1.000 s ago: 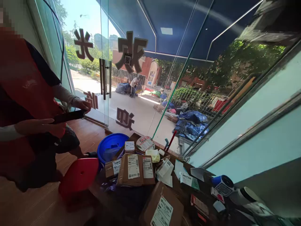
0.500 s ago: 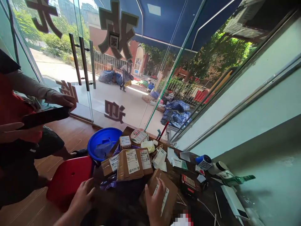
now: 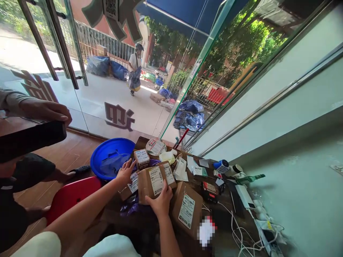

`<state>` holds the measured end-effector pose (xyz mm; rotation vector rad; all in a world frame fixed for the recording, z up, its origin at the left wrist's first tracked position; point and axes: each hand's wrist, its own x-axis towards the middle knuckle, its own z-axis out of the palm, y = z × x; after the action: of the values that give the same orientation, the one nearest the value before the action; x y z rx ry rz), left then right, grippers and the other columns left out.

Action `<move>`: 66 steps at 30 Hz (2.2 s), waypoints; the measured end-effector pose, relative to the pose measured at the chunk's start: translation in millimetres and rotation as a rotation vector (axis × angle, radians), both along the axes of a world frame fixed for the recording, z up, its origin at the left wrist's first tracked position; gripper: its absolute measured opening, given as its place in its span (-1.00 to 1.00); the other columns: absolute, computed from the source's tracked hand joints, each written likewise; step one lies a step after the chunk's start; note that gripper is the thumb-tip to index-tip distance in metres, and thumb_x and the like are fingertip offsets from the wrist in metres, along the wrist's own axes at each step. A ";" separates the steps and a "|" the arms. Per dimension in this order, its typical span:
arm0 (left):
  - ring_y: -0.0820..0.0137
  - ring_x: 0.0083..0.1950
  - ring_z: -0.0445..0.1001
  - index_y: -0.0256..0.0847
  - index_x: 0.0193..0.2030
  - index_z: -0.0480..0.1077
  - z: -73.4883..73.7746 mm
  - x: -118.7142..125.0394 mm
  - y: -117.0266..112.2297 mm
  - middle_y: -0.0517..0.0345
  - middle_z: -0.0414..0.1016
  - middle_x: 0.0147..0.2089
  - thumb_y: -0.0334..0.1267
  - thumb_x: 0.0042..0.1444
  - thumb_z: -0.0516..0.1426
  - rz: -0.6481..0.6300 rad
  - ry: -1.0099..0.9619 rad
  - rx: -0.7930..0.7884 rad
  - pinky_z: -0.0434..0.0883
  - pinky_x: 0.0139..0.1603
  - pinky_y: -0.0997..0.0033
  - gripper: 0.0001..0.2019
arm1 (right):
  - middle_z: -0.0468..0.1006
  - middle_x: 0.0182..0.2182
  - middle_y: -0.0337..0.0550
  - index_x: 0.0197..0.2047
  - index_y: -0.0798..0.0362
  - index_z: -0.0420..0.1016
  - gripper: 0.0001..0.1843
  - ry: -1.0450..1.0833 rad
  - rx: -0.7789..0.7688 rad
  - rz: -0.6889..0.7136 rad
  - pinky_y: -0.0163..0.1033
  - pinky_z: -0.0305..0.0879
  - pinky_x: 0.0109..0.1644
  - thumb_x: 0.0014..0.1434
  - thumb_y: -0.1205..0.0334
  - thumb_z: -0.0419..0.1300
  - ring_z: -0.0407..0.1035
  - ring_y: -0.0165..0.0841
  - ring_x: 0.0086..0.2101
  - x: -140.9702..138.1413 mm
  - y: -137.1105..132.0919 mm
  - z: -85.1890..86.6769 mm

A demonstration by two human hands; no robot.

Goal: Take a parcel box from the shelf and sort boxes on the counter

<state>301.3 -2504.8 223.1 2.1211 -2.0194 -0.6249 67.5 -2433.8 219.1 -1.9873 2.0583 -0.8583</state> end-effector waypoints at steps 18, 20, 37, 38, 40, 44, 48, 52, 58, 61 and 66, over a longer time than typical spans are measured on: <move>0.02 0.49 -0.28 0.02 0.45 -0.23 2.8 -6.5 -30.9 -0.01 -0.30 0.50 -0.45 -0.31 0.38 -0.300 -0.122 -0.040 -0.05 0.39 -0.18 0.23 | -0.04 0.17 0.21 0.34 -0.16 -0.34 0.27 -0.018 0.019 -0.100 0.39 0.06 0.16 -0.26 0.09 0.43 0.01 0.39 0.14 -0.4 75.2 -39.4; 0.02 0.49 -0.28 0.02 0.45 -0.22 4.1 -7.4 -29.9 -0.02 -0.30 0.50 -0.45 -0.30 0.38 -0.296 -0.122 -0.037 -0.05 0.40 -0.16 0.21 | -0.07 0.18 0.20 0.33 -0.18 -0.37 0.27 -0.028 0.040 -0.097 0.39 0.04 0.17 -0.25 0.10 0.42 -0.02 0.40 0.15 -0.6 74.6 -39.7; 0.07 0.49 -0.25 -0.07 0.44 -0.17 5.6 -10.5 -30.1 0.01 -0.25 0.50 -0.47 -0.27 0.38 -0.296 -0.149 -0.028 -0.01 0.42 -0.09 0.16 | 0.02 0.30 0.42 0.42 0.11 -0.38 0.30 -0.063 -0.174 -0.011 0.40 0.11 0.16 -0.09 -0.34 0.27 -0.01 0.27 0.26 -19.4 39.2 -19.9; 0.07 0.49 -0.25 -0.06 0.44 -0.17 4.4 -10.2 -30.1 0.02 -0.24 0.50 -0.47 -0.27 0.37 -0.296 -0.146 -0.034 -0.01 0.42 -0.09 0.16 | 0.03 0.30 0.43 0.41 0.13 -0.37 0.30 -0.059 -0.168 0.014 0.40 0.11 0.17 -0.09 -0.35 0.27 -0.01 0.26 0.26 -21.9 29.6 -16.5; 0.06 0.49 -0.24 -0.04 0.44 -0.16 2.0 -9.4 -30.6 0.03 -0.24 0.50 -0.48 -0.27 0.36 -0.295 -0.139 -0.048 0.01 0.41 -0.10 0.16 | 0.06 0.29 0.46 0.41 0.17 -0.32 0.32 -0.037 -0.149 0.057 0.41 0.12 0.16 -0.12 -0.38 0.27 0.02 0.27 0.25 -25.3 13.0 -11.1; 0.06 0.48 -0.20 0.03 0.43 -0.10 -0.9 -7.4 -30.4 0.03 -0.19 0.50 -0.52 -0.30 0.34 -0.286 -0.115 -0.085 0.02 0.40 -0.10 0.15 | 0.09 0.28 0.45 0.40 0.19 -0.26 0.25 -0.032 -0.182 0.048 0.36 0.16 0.16 -0.07 -0.34 0.26 0.04 0.21 0.25 -22.1 6.0 -3.7; 0.09 0.49 -0.22 -0.06 0.44 -0.12 -5.2 -4.8 -16.5 -0.03 -0.28 0.51 -0.34 -0.09 0.28 -0.179 -0.087 -0.131 -0.02 0.41 -0.03 -0.02 | 0.06 0.27 0.44 0.40 0.20 -0.23 0.22 -0.018 -0.255 -0.042 0.32 0.18 0.16 -0.06 -0.28 0.29 0.02 0.20 0.25 -11.2 34.0 -5.8; -0.07 0.44 -0.09 -0.44 0.43 -0.21 -20.6 -5.6 15.0 -0.40 -0.22 0.46 -0.01 0.04 0.17 0.041 -0.063 -0.099 0.03 0.39 0.01 -0.04 | 0.09 0.23 0.49 0.39 0.25 -0.20 0.33 0.043 -0.166 -0.067 0.34 0.20 0.12 -0.20 -0.21 0.41 0.07 0.27 0.20 -4.0 61.5 -22.7; -0.15 0.39 0.01 -0.47 0.41 -0.11 -44.2 -14.7 52.7 -0.35 0.02 0.40 -0.09 -0.24 0.27 0.112 -0.006 0.043 -0.01 0.35 -0.23 0.10 | 0.12 0.17 0.39 0.34 0.24 -0.04 0.25 0.050 -0.095 -0.101 0.36 0.13 0.15 -0.34 0.10 0.49 0.11 0.26 0.13 -0.2 70.4 -30.8; -0.10 0.35 0.10 -0.47 0.41 -0.11 -48.0 -16.0 58.5 -0.32 0.16 0.33 -0.15 -0.23 0.23 0.108 0.025 0.067 -0.03 0.35 -0.22 0.05 | 0.16 0.14 0.28 0.33 0.17 -0.03 0.14 -0.084 -0.062 -0.086 0.32 0.13 0.16 -0.25 0.14 0.43 0.10 0.20 0.14 -8.9 78.5 -21.2; -0.10 0.34 0.09 -0.45 0.41 -0.10 -50.1 -14.0 60.3 -0.33 0.16 0.32 -0.17 -0.21 0.22 0.110 0.079 0.052 0.02 0.33 -0.18 0.03 | 0.16 0.16 0.23 0.31 0.11 -0.02 0.00 -0.305 -0.035 -0.168 0.33 0.12 0.18 -0.13 0.06 0.33 0.08 0.19 0.17 -35.3 104.3 -15.0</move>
<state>287.3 -2444.5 173.0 2.1828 -1.8511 -0.7393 32.2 -2329.5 204.1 -1.5955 2.0612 -1.1551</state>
